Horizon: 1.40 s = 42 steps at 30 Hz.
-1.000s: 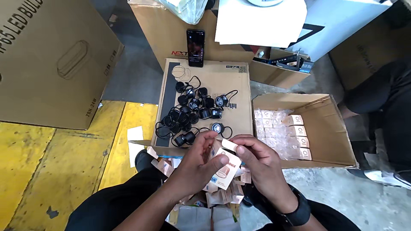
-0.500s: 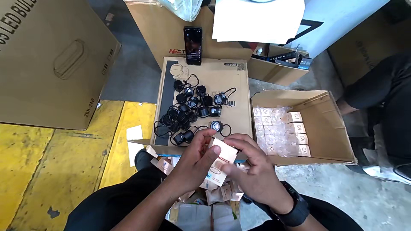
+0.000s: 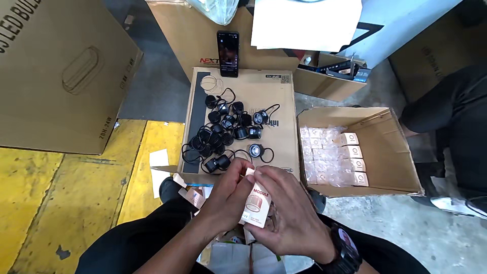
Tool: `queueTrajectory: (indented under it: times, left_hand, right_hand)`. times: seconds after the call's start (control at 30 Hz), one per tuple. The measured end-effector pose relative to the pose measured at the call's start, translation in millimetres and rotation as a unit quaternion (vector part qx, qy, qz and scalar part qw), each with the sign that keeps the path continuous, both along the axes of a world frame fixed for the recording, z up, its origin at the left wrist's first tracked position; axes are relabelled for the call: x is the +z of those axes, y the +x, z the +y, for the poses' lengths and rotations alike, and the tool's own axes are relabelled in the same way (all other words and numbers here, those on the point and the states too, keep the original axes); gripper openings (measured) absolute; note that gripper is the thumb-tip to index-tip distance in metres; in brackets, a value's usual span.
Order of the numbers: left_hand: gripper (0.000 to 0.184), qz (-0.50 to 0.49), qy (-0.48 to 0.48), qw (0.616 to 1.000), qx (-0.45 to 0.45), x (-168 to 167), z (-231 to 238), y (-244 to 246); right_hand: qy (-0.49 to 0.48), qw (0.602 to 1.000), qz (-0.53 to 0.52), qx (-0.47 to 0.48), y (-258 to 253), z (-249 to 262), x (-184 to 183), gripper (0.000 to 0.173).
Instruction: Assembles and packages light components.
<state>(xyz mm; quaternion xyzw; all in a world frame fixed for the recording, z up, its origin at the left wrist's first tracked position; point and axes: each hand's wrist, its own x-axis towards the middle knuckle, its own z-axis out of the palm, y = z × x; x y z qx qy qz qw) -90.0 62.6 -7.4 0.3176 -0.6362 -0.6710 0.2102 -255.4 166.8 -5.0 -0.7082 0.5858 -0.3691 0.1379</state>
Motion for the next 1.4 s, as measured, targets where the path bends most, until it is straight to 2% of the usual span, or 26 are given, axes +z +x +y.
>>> queueTrajectory:
  times: [0.23,0.3,0.33,0.43,0.5,0.6,0.67,0.73,0.8,0.9,0.97,1.13,1.23,1.3,1.33,1.4]
  left_hand:
    - [0.033,-0.056,0.0,0.998,-0.009,2,2,-1]
    - [0.035,-0.037,0.014,0.999,-0.022,4,4,-1]
    - [0.04,-0.014,0.019,0.999,-0.03,3,5,-1]
    - [0.078,0.055,0.003,0.996,-0.072,0,8,-2]
    - [0.096,0.069,-0.015,0.994,-0.079,0,8,-4]
    - [0.104,0.041,-0.028,0.996,-0.067,0,7,-5]
    - [0.1,-0.067,-0.073,0.992,-0.073,-1,5,-3]
    - [0.086,-0.213,-0.146,0.958,-0.123,-1,1,0]
    - [0.075,-0.338,-0.226,0.887,-0.22,-6,-3,2]
    - [0.064,-0.46,-0.23,0.782,-0.352,-15,2,-1]
    - [0.064,-0.488,-0.2,0.755,-0.389,-19,6,-4]
    - [0.063,-0.453,-0.224,0.774,-0.382,-20,9,-9]
    - [0.069,-0.468,-0.212,0.796,-0.319,-13,4,-6]
    - [0.087,-0.462,-0.176,0.844,-0.208,-9,0,-4]
    - [0.089,-0.433,-0.146,0.878,-0.143,-7,-2,-3]
    - [0.078,-0.33,-0.035,0.942,-0.049,-3,-6,-3]
  right_hand:
    - [0.011,1.0,-0.014,0.012,-1,1,5,0.085]
    - [0.025,0.999,-0.033,0.001,-3,1,4,0.088]
    - [0.037,0.998,-0.053,-0.011,-5,1,3,0.089]
    - [0.07,0.985,-0.156,-0.034,-13,-1,6,0.093]
    - [0.076,0.968,-0.238,-0.017,-18,-4,10,0.099]
    - [0.128,0.956,-0.264,-0.01,-29,-7,17,0.109]
    - [0.183,0.956,-0.215,-0.08,-43,-10,18,0.108]
    - [0.23,0.95,-0.102,-0.185,-59,-14,17,0.107]
    - [0.255,0.937,0.015,-0.239,-74,-18,13,0.109]
    - [0.295,0.922,0.11,-0.227,-92,-19,0,0.1]
    - [0.316,0.919,0.137,-0.192,-97,-18,-10,0.093]
    - [0.348,0.914,0.149,-0.144,-91,-23,-29,0.082]
    - [0.332,0.93,0.105,-0.113,-80,-24,-29,0.084]
    - [0.323,0.941,0.042,-0.089,-69,-22,-21,0.089]
    - [0.314,0.946,0.003,-0.076,-63,-22,-17,0.092]
    - [0.296,0.951,-0.076,-0.05,-50,-22,-9,0.095]
